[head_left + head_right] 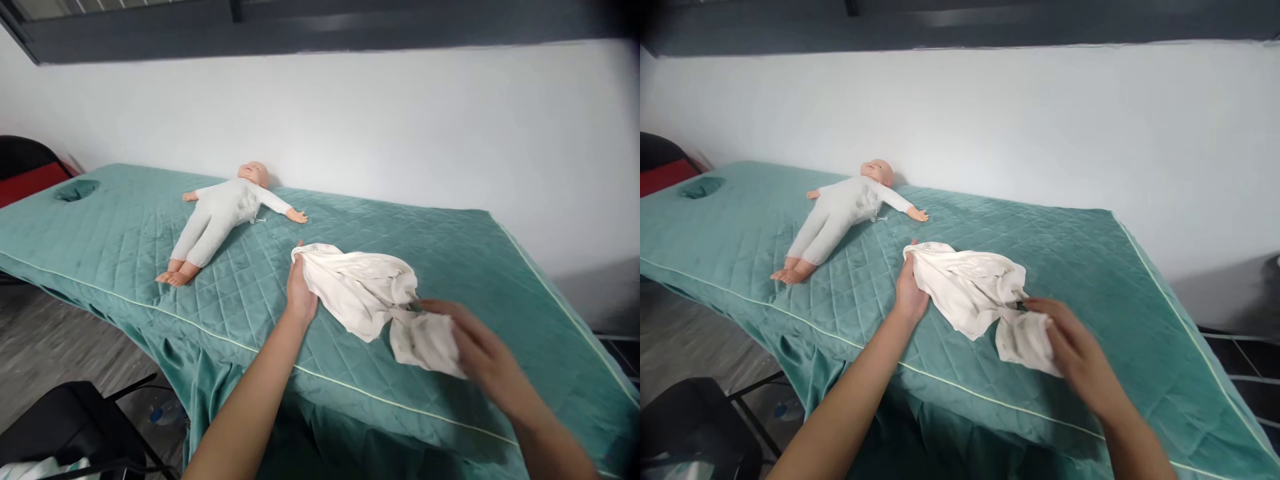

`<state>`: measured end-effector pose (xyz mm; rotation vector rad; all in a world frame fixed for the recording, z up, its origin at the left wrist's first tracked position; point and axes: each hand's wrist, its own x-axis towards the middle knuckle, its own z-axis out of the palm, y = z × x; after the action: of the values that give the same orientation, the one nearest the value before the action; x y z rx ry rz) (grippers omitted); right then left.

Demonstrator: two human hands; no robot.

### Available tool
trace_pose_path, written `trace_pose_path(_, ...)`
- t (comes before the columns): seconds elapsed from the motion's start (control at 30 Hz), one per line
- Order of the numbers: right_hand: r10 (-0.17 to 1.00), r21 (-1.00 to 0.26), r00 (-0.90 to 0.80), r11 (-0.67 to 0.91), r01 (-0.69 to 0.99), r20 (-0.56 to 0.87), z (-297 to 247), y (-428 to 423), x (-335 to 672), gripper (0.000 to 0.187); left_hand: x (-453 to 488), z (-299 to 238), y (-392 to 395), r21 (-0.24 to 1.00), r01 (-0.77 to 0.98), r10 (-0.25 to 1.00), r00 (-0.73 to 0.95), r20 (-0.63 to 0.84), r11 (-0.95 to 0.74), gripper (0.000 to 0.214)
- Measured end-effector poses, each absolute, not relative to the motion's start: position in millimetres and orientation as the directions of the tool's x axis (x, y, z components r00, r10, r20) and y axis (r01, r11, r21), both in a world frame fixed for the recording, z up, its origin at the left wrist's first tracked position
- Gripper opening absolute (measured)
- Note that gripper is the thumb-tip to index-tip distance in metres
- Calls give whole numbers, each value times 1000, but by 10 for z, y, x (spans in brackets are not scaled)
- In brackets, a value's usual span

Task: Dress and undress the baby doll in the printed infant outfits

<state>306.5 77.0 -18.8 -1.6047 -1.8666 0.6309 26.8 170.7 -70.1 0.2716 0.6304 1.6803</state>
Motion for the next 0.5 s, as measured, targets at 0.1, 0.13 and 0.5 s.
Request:
trace_pose_path(0.1, 935, -446, -335, 351, 824, 117, -317, 578, 2856, 52, 268, -698, 1699, 566, -820, 964, -213, -162, -86, 56)
trace_pose_path(0.13, 935, -347, -330, 353, 869, 126, -351, 529, 2799, 56, 268, -696, 1696, 571, -816, 964, -212, -162, -83, 57)
trace_pose_path(0.5, 971, -421, 89, 13, 907, 221, -207, 301, 3624, 56, 264, -706, 1682, 592, -800, 968, -211, -134, -92, 53)
